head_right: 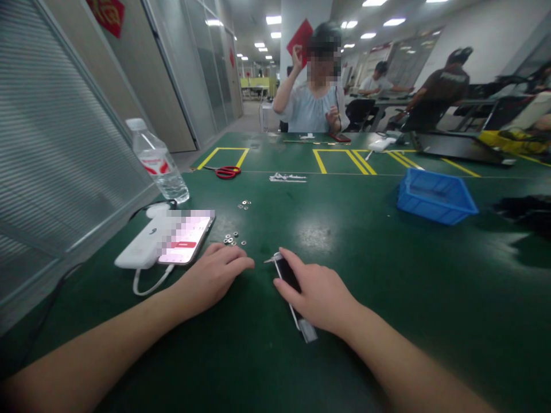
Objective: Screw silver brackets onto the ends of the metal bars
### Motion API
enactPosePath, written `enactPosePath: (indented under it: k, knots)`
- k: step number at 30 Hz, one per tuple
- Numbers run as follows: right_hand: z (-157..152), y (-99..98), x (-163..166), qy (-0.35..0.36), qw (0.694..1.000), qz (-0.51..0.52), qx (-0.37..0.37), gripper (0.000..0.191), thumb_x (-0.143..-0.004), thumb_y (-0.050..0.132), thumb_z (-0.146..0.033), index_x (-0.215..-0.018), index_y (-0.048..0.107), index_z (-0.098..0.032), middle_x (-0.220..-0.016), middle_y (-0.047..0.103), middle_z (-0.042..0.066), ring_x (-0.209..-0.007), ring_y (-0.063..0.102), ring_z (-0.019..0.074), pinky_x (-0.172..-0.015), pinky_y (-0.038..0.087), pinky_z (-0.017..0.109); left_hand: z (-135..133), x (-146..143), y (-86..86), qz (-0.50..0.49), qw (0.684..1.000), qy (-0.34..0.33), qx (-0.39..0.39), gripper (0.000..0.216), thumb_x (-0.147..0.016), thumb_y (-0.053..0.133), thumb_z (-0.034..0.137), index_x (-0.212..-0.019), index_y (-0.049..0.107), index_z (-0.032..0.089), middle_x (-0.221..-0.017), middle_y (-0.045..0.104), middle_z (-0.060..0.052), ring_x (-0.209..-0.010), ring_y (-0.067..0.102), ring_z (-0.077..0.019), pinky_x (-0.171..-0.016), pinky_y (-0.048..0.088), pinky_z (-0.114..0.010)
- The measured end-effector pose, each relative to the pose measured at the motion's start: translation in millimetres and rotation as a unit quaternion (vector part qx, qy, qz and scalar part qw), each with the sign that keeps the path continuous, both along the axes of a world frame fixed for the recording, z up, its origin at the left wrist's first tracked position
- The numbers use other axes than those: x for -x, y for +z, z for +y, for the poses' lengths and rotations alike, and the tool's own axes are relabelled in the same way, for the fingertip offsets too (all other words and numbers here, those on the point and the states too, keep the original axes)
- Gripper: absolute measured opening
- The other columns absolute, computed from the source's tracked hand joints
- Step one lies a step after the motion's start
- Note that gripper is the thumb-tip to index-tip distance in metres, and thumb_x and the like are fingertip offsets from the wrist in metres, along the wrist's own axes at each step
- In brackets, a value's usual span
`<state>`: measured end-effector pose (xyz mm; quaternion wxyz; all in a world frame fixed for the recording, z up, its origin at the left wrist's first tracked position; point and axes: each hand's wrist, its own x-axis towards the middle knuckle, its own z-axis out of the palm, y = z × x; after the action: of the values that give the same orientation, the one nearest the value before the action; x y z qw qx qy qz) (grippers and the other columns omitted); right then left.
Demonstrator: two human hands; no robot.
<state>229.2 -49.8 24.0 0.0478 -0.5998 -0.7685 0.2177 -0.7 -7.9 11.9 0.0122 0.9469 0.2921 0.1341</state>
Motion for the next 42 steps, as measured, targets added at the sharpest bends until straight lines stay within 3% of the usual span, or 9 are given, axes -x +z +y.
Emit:
enactPosePath:
  k: [5, 11, 15, 21, 36, 42]
  knots:
    - [-6, -0.9, 5, -0.003, 1.0, 0.006, -0.001, 0.063, -0.092, 0.042, -0.044, -0.148, 0.034, -0.016, -0.077, 0.069, 0.007, -0.069, 0.064, 0.0227, -0.062, 0.041, 0.032, -10, -4, 2.4, -0.189, 0.97, 0.021, 0.148, 0.023, -0.091, 0.039, 0.005, -0.101, 0.055, 0.017, -0.092, 0.059, -0.004, -0.083, 0.058, -0.0158, -0.073, 0.049, -0.028]
    - [-12, -1.5, 8, 0.005, 0.999, 0.04, 0.007, 0.074, -0.081, 0.058, -0.041, -0.146, 0.036, -0.013, -0.072, 0.068, 0.005, -0.063, 0.062, 0.021, -0.057, 0.039, 0.029, -16, -10, 1.5, -0.235, 0.934, 0.069, 0.259, 0.018, -0.089, 0.041, 0.008, -0.093, 0.056, 0.018, -0.079, 0.054, 0.0, -0.067, 0.054, -0.0117, -0.063, 0.047, -0.025]
    - [-12, -1.3, 12, 0.003, 0.993, 0.11, 0.032, 0.067, -0.079, 0.057, -0.029, -0.142, 0.041, -0.014, -0.067, 0.066, 0.001, -0.056, 0.058, 0.0168, -0.053, 0.037, 0.026, -13, -10, -0.7, -0.222, 0.94, 0.063, 0.252, 0.019, -0.088, 0.042, 0.007, -0.092, 0.057, 0.017, -0.077, 0.055, 0.001, -0.069, 0.055, -0.0128, -0.063, 0.046, -0.025]
    - [-16, -1.3, 17, -0.007, 0.98, 0.19, 0.054, 0.065, -0.078, 0.057, -0.026, -0.14, 0.041, -0.014, -0.063, 0.063, -0.002, -0.053, 0.055, 0.0139, -0.05, 0.036, 0.025, -13, -11, 0.1, -0.233, 0.935, 0.061, 0.26, 0.02, -0.087, 0.044, 0.005, -0.094, 0.058, 0.017, -0.079, 0.056, 0.0, -0.074, 0.055, -0.0133, -0.065, 0.046, -0.025]
    - [-18, -7.8, 15, -0.022, 0.963, 0.259, 0.07, 0.065, -0.079, 0.058, -0.028, -0.141, 0.041, -0.014, -0.058, 0.057, -0.005, -0.05, 0.052, 0.0124, -0.049, 0.037, 0.024, -14, -13, 2.6, -0.247, 0.938, 0.046, 0.239, 0.019, -0.089, 0.044, 0.008, -0.092, 0.06, 0.017, -0.086, 0.057, -0.003, -0.079, 0.054, -0.0142, -0.07, 0.046, -0.028]
    - [-18, -4.9, 12, -0.018, 0.975, 0.218, 0.039, 0.065, -0.079, 0.057, -0.029, -0.141, 0.042, -0.015, -0.058, 0.059, -0.004, -0.05, 0.053, 0.0134, -0.049, 0.037, 0.025, -13, -10, 2.8, -0.214, 0.948, 0.044, 0.23, 0.018, -0.086, 0.046, 0.008, -0.095, 0.058, 0.017, -0.09, 0.06, -0.003, -0.079, 0.056, -0.0144, -0.071, 0.049, -0.029]
